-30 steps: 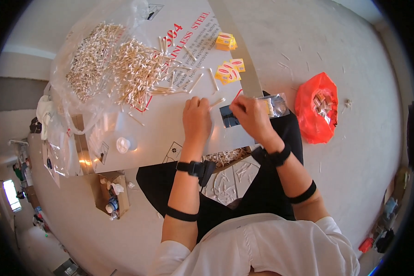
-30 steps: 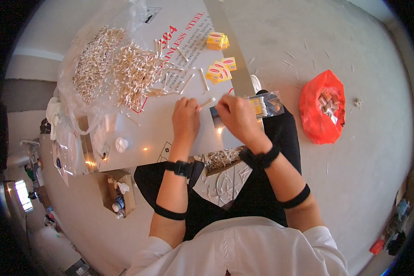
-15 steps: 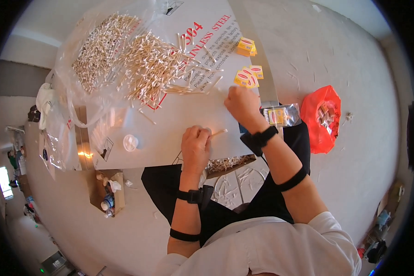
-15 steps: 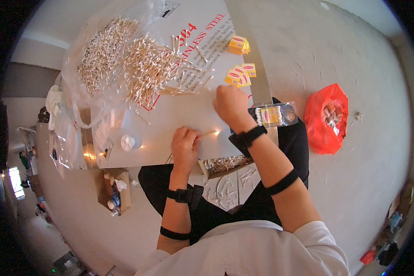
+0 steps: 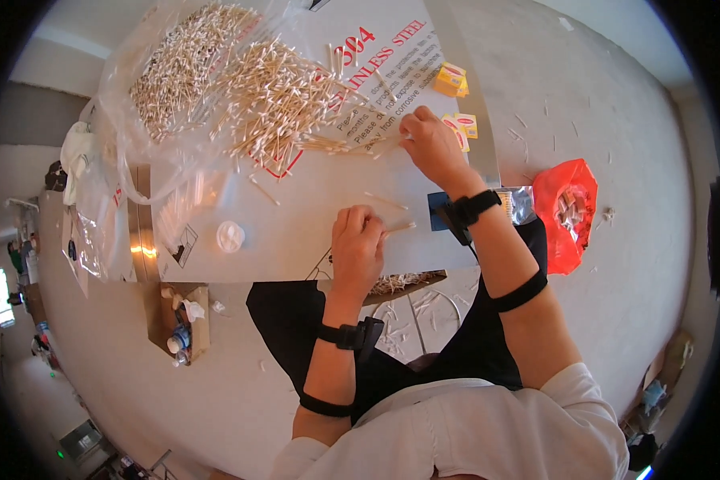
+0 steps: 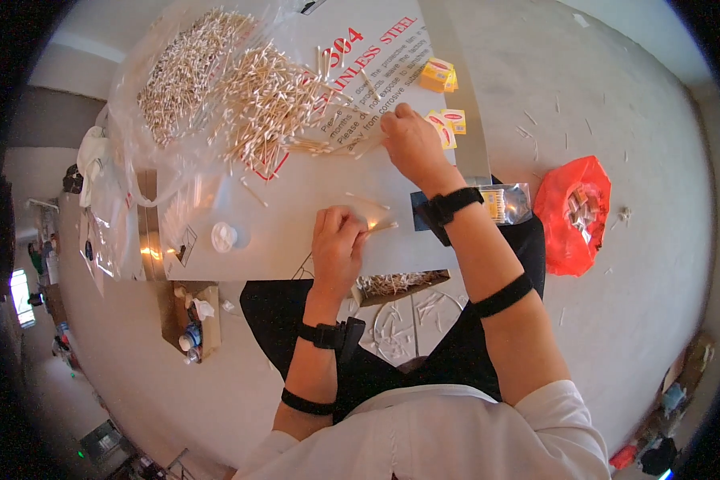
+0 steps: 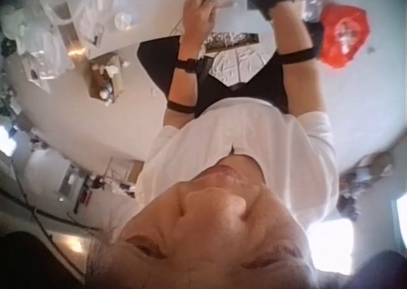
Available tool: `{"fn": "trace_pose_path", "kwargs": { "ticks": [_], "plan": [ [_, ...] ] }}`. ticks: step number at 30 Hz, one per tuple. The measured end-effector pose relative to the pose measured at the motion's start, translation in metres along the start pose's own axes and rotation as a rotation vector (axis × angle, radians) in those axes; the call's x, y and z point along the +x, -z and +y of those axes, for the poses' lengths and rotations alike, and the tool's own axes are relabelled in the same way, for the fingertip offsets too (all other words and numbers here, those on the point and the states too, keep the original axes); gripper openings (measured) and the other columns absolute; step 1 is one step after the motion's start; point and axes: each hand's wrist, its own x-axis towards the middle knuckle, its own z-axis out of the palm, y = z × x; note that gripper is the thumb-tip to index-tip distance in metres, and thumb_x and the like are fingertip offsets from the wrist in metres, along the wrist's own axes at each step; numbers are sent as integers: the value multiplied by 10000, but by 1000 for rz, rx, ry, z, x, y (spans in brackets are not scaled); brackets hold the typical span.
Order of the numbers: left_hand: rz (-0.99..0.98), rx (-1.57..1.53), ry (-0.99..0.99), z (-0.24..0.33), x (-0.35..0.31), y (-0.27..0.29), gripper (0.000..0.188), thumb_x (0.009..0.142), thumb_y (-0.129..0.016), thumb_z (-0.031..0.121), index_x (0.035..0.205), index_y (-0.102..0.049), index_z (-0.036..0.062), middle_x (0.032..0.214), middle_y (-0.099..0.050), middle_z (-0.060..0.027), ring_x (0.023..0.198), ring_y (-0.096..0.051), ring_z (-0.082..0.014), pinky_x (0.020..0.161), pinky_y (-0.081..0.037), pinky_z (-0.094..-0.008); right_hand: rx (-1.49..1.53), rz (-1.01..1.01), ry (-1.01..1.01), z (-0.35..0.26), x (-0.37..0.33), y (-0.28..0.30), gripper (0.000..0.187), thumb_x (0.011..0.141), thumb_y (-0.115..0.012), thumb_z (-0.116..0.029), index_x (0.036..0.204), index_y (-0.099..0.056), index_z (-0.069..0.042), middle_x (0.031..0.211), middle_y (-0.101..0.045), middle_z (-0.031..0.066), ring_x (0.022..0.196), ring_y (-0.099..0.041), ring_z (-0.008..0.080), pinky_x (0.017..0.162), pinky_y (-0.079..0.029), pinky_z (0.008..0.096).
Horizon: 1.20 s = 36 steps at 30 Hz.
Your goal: The recorder is aligning cotton swabs on a workbench and inserting them into plastic packaging bags.
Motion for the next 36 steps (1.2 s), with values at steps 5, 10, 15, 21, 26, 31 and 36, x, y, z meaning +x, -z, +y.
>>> {"fn": "trace_pose_path", "kwargs": {
  "ticks": [5, 10, 15, 21, 26, 31, 36],
  "plan": [
    [-29, 18, 13, 1, 4, 1, 242, 625, -725, -34, 798, -566, 20, 902, -537, -92, 885, -537, -305, 768, -439, -413, 103, 68, -1, -12, -36, -2, 58, 827, -627, -57, 824, -573, -35, 850, -548, 137, 761, -589, 377, 664, -483, 452],
    [-44, 33, 46, 1, 0, -3, 232, 632, -723, -37, 809, -589, 31, 900, -547, -96, 892, -542, -317, 774, -449, -422, 107, -26, -6, -37, -67, 0, 73, 809, -616, -46, 803, -543, -47, 840, -536, 141, 780, -613, 360, 654, -518, 446],
    [-5, -42, 109, 2, -3, -4, 243, 678, -715, -36, 884, -608, 38, 913, -572, -109, 913, -549, -333, 795, -462, -435, 189, -14, -99, -45, -82, 2, 90, 802, -631, -48, 857, -559, -49, 879, -544, 134, 789, -621, 361, 669, -523, 445],
    [213, 135, 135, -35, 19, 24, 267, 719, -695, -35, 955, -616, 64, 1014, -592, -113, 988, -523, -332, 844, -447, -423, 304, 17, -137, -50, -88, 6, 210, 779, -671, -59, 980, -611, -62, 966, -569, 129, 791, -625, 345, 682, -520, 427],
    [39, 182, 39, -54, 35, 27, 229, 699, -731, -6, 886, -639, 87, 950, -586, -65, 965, -526, -300, 837, -437, -427, 328, 48, -158, -52, -91, 2, 154, 767, -687, -64, 912, -635, -68, 928, -581, 111, 785, -627, 325, 673, -518, 405],
    [12, 201, 65, -73, 23, 37, 203, 695, -739, 1, 838, -627, 93, 885, -571, -44, 915, -532, -285, 810, -437, -422, 279, 87, -173, -51, -89, -3, 63, 759, -694, -70, 802, -648, -72, 873, -587, 85, 780, -629, 307, 672, -520, 399],
    [88, 250, 160, -76, 35, 31, 171, 707, -724, 8, 813, -610, 81, 850, -579, -80, 879, -535, -311, 781, -448, -419, 255, 88, -116, -51, -89, -4, 57, 750, -705, -88, 790, -665, -83, 860, -593, 73, 783, -629, 293, 658, -514, 397]
  ]
}}
